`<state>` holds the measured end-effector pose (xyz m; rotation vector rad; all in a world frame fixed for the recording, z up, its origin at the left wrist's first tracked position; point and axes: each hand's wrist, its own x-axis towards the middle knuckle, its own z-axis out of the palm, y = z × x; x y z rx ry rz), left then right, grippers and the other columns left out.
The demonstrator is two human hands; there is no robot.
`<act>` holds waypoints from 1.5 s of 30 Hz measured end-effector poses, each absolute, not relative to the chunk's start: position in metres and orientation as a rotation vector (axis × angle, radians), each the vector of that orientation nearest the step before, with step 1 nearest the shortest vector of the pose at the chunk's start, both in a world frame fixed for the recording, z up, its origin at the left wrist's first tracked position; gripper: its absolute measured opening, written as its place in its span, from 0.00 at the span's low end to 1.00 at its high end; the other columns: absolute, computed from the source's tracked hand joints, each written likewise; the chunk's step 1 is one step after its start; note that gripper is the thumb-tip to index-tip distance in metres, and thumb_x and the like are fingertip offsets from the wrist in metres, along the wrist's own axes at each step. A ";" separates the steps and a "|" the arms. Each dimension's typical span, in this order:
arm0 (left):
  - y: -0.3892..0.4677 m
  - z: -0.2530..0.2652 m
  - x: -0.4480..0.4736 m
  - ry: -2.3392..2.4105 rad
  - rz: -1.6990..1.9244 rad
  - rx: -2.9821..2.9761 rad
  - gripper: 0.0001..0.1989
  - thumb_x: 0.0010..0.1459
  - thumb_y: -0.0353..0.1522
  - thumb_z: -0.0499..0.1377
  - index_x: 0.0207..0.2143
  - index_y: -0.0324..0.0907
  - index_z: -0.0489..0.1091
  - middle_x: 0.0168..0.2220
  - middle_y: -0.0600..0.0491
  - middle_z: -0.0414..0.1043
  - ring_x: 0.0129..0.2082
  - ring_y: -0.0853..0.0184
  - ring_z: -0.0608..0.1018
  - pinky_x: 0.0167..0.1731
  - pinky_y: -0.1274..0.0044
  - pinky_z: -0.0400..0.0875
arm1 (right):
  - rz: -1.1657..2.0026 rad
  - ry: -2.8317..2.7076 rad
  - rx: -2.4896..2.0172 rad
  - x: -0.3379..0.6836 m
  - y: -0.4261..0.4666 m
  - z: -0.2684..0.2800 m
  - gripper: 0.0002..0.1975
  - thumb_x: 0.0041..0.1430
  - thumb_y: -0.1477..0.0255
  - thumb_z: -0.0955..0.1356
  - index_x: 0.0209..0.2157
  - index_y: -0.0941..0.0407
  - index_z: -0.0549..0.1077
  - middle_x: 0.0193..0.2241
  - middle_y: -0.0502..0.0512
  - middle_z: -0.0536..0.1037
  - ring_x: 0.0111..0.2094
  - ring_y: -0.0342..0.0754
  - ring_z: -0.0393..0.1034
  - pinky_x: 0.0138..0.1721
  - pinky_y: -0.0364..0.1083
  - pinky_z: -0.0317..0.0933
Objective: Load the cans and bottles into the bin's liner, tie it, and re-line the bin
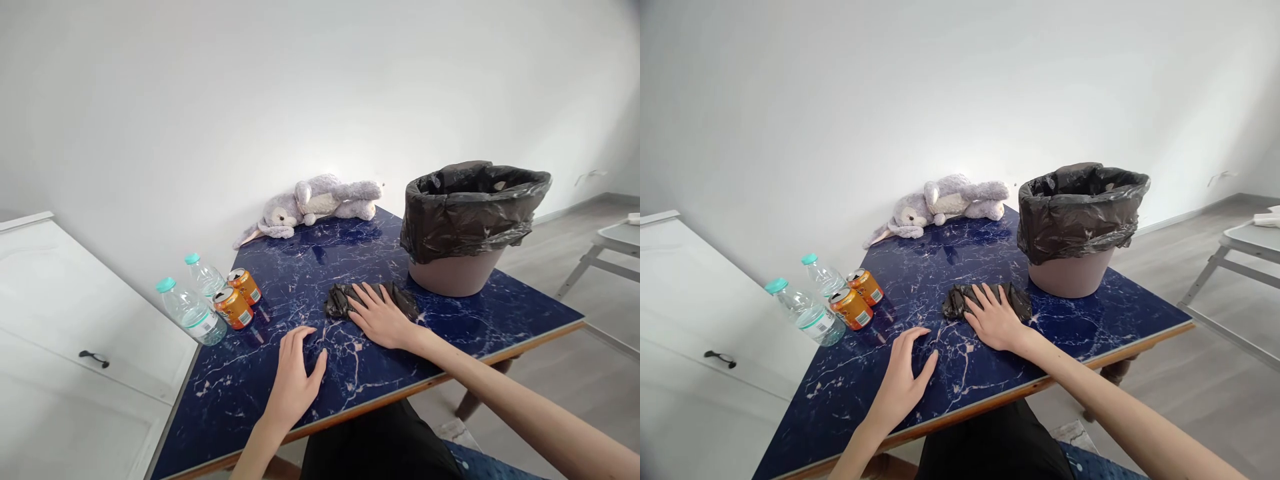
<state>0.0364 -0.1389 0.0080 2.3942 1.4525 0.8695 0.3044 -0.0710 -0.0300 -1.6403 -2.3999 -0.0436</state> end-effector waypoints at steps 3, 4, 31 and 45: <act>-0.139 0.008 0.036 1.452 0.898 2.405 0.17 0.73 0.38 0.57 0.61 0.51 0.64 0.60 0.45 0.70 0.63 0.52 0.73 0.65 0.52 0.69 | -0.020 -2.338 -1.744 0.310 -0.041 -0.026 0.31 0.79 0.61 0.53 0.75 0.57 0.60 0.77 0.64 0.53 0.77 0.69 0.45 0.73 0.73 0.42; -0.138 0.007 0.036 1.453 0.901 2.406 0.16 0.73 0.38 0.57 0.61 0.51 0.64 0.60 0.45 0.70 0.63 0.52 0.73 0.65 0.52 0.70 | -0.011 -2.312 -1.784 0.311 -0.033 -0.024 0.31 0.79 0.62 0.53 0.75 0.58 0.61 0.77 0.65 0.53 0.77 0.69 0.45 0.73 0.73 0.43; -0.137 0.003 0.036 1.465 0.887 2.481 0.12 0.71 0.36 0.58 0.55 0.51 0.70 0.60 0.47 0.71 0.63 0.53 0.74 0.63 0.54 0.72 | 0.311 -2.008 -2.197 0.305 0.017 -0.016 0.43 0.76 0.47 0.47 0.78 0.61 0.49 0.79 0.69 0.43 0.76 0.83 0.34 0.67 0.83 0.35; -0.140 0.002 0.037 1.469 0.818 2.469 0.11 0.72 0.34 0.56 0.55 0.51 0.70 0.61 0.47 0.69 0.64 0.52 0.72 0.64 0.52 0.69 | 0.104 -1.798 -2.331 0.346 0.069 -0.016 0.35 0.77 0.58 0.53 0.72 0.69 0.60 0.77 0.78 0.47 0.77 0.78 0.30 0.69 0.77 0.32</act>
